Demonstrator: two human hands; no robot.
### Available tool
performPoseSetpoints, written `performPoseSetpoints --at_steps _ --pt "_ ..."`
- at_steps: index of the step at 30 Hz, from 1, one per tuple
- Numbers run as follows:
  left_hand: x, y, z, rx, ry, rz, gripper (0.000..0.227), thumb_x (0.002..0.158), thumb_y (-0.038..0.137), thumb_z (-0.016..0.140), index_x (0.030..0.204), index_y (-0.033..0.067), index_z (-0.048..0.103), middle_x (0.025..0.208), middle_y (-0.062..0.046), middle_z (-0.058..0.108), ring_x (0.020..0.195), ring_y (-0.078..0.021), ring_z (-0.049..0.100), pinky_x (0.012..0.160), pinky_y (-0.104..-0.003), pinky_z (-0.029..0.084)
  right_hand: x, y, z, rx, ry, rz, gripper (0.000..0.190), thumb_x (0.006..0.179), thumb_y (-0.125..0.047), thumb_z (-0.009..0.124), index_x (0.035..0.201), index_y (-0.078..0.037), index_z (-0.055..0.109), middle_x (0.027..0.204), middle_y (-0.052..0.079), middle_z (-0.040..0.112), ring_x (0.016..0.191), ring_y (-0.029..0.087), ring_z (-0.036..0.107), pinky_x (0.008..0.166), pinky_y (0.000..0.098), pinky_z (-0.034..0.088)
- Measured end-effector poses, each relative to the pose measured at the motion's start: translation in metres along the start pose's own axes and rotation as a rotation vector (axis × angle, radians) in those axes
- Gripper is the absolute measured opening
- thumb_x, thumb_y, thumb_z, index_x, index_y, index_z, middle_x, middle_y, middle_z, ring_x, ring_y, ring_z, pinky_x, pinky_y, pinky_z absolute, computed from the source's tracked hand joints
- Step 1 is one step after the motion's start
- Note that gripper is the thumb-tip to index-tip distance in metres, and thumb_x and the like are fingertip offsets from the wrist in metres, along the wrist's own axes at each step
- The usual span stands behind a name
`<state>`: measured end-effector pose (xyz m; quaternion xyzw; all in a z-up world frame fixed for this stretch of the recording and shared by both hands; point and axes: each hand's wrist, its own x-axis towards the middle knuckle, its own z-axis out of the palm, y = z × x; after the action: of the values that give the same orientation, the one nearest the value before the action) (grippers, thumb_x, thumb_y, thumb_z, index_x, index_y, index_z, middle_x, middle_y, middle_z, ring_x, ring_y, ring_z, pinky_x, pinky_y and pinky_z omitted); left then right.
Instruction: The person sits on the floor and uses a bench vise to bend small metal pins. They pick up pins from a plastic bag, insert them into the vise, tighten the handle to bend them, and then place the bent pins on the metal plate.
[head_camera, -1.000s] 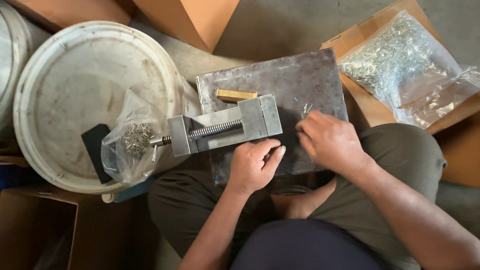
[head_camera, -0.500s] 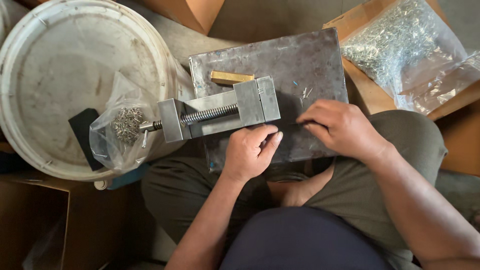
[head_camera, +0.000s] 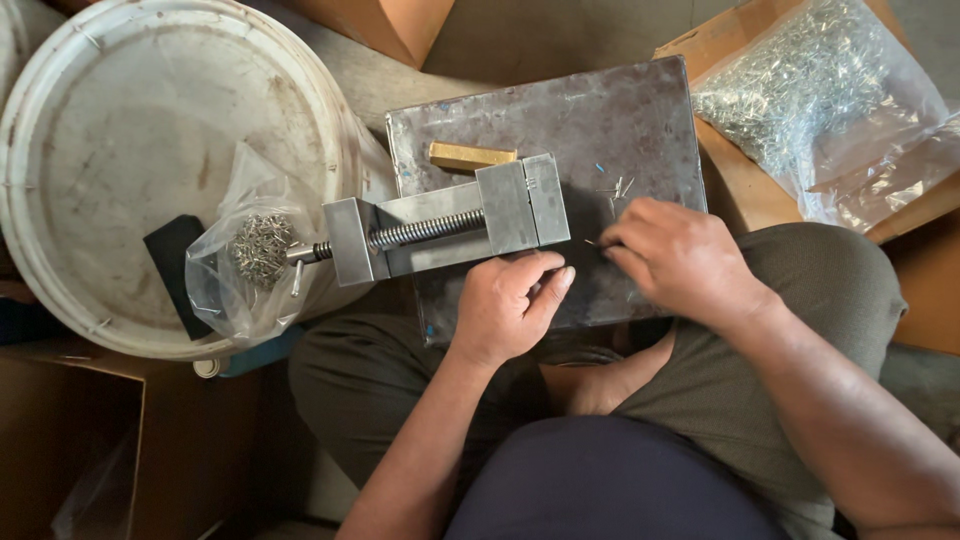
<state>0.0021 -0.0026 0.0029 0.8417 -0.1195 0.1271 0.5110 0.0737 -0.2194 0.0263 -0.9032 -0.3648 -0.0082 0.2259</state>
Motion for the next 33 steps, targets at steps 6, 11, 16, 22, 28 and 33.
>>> performPoseSetpoints --at_steps 6,11,16,22,28,33 --pt "0.002 0.005 -0.002 0.142 -0.002 0.091 0.019 0.09 0.02 0.076 0.105 0.0088 0.073 0.079 -0.009 0.07 0.068 -0.0271 0.07 0.061 -0.038 0.054 -0.009 0.004 0.002 0.379 -0.118 0.097 0.015 0.09 -0.016 0.07 0.101 -0.005 0.069 0.094 0.008 0.068 0.081 0.02 0.068 0.072 0.0305 0.053" --pt "0.002 0.005 -0.006 0.215 -0.083 0.148 0.013 0.088 0.022 0.075 0.095 0.0114 0.071 0.083 -0.006 0.072 0.072 -0.0286 0.069 0.062 -0.041 0.053 -0.012 0.002 0.02 0.809 -0.252 0.316 0.012 0.095 -0.012 0.065 0.101 -0.003 0.069 0.091 0.008 0.069 0.087 0.012 0.062 0.077 0.0273 0.052" --pt "-0.001 0.001 -0.005 0.171 -0.052 0.14 0.013 0.092 0.022 0.073 0.085 0.0113 0.07 0.079 -0.005 0.071 0.07 -0.0281 0.069 0.062 -0.041 0.053 -0.013 -0.006 0.025 0.716 -0.09 0.277 0.008 0.092 -0.007 0.068 0.097 -0.002 0.07 0.092 0.01 0.071 0.086 0.019 0.067 0.077 0.0286 0.054" --pt "-0.005 -0.004 -0.007 0.129 -0.045 0.114 0.017 0.093 0.025 0.072 0.083 0.0103 0.069 0.075 -0.007 0.069 0.07 -0.0307 0.068 0.062 -0.043 0.052 -0.007 -0.021 0.018 0.459 0.121 -0.008 0.012 0.086 -0.002 0.075 0.096 -0.002 0.069 0.096 0.01 0.071 0.085 0.023 0.072 0.075 0.0317 0.056" --pt "-0.007 -0.005 -0.009 0.09 -0.067 -0.017 0.026 0.09 0.034 0.075 0.088 0.0081 0.072 0.07 -0.013 0.069 0.067 -0.0351 0.069 0.062 -0.045 0.053 0.02 -0.036 -0.011 0.329 0.285 0.005 0.012 0.091 -0.002 0.073 0.102 -0.002 0.067 0.1 0.012 0.07 0.085 0.024 0.07 0.075 0.0332 0.056" --pt "-0.007 -0.005 -0.009 0.022 0.002 0.0 0.025 0.093 0.033 0.071 0.103 0.01 0.076 0.081 -0.012 0.074 0.074 -0.0327 0.072 0.068 -0.042 0.057 0.069 -0.042 -0.027 0.211 0.237 -0.041 0.01 0.094 -0.007 0.072 0.102 -0.001 0.07 0.096 0.014 0.07 0.086 0.026 0.071 0.076 0.0354 0.056"
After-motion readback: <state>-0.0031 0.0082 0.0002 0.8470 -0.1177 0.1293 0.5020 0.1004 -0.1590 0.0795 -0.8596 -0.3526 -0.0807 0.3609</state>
